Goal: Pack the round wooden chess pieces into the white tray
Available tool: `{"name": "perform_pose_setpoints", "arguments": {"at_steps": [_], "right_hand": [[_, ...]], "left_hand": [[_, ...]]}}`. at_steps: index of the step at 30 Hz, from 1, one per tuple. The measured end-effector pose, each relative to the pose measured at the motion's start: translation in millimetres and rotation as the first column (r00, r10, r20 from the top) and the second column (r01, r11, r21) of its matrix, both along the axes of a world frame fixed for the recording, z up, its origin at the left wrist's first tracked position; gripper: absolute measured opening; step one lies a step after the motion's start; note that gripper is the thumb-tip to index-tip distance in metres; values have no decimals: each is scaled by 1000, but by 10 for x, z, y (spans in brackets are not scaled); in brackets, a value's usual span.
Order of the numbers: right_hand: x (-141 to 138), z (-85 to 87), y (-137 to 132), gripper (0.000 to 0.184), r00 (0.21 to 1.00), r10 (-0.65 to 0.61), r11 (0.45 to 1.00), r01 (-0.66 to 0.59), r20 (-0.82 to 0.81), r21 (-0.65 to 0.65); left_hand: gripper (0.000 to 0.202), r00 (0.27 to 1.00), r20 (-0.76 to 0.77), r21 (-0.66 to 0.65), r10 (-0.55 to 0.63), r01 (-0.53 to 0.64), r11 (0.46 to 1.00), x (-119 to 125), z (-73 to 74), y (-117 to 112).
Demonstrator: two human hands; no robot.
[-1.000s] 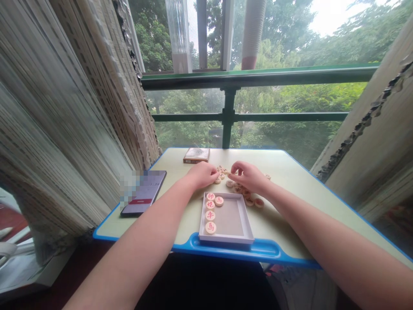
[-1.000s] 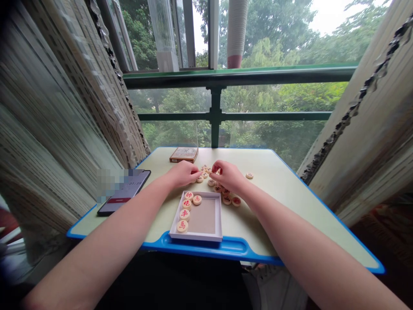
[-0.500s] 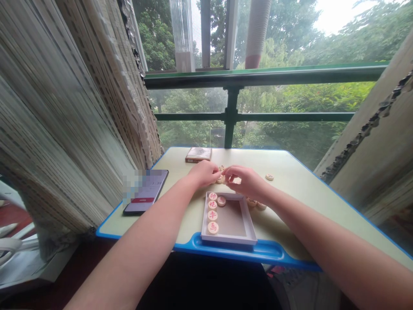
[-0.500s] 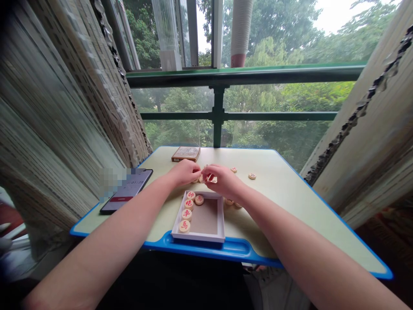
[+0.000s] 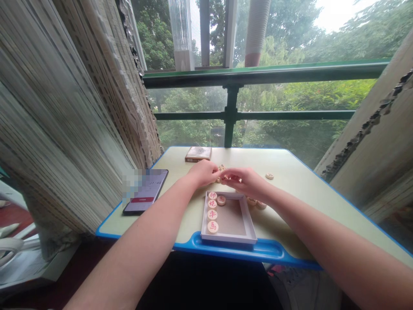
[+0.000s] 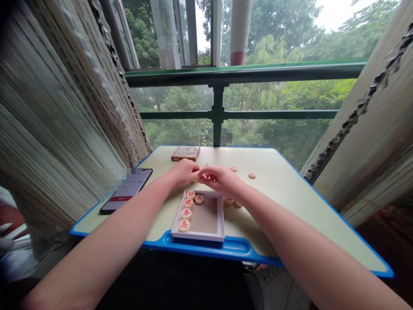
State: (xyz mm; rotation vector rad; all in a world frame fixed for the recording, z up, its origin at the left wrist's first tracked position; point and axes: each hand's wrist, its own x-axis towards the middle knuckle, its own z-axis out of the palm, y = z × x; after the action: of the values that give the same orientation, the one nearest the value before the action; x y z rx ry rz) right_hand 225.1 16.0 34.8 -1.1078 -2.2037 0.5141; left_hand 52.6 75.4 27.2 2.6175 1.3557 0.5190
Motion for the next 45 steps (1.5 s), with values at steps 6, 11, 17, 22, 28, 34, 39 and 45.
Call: {"name": "perform_pose_setpoints", "arguments": {"at_steps": [6,11,17,22,28,34,39,45], "right_hand": [[-10,31,-10,24,1000,-19,998,21,25,-58],[-3,39,-22,27,994,12,997,-4,106,-77],[17,110,-67,22,960,151,986,-128,236,-111],[11,90,-71,24,946,172,983,-149,275,-105],[-20,49,-71,24,942,175,984,-156,287,-88],[-32,81,-82,28,936,180,982,-154,301,-106],[-30,83,-87,23,939,187,981,-162,289,-108],[-29,97,-113,22,946,180,981,-151,269,-126]], "left_hand": [[41,1000,-19,2,9,-9,1000,6,24,-19],[40,1000,-26,1,6,-6,1000,1,14,-16],[36,999,-33,15,30,-29,999,1,4,-13],[36,999,-37,17,28,-27,999,4,3,-9],[36,999,-48,35,18,-16,999,0,2,-2],[38,997,-75,30,18,-15,999,0,15,-13],[37,996,-82,13,22,-21,1000,-1,30,-23],[35,998,-59,3,27,-27,1000,-1,34,-32]]}}
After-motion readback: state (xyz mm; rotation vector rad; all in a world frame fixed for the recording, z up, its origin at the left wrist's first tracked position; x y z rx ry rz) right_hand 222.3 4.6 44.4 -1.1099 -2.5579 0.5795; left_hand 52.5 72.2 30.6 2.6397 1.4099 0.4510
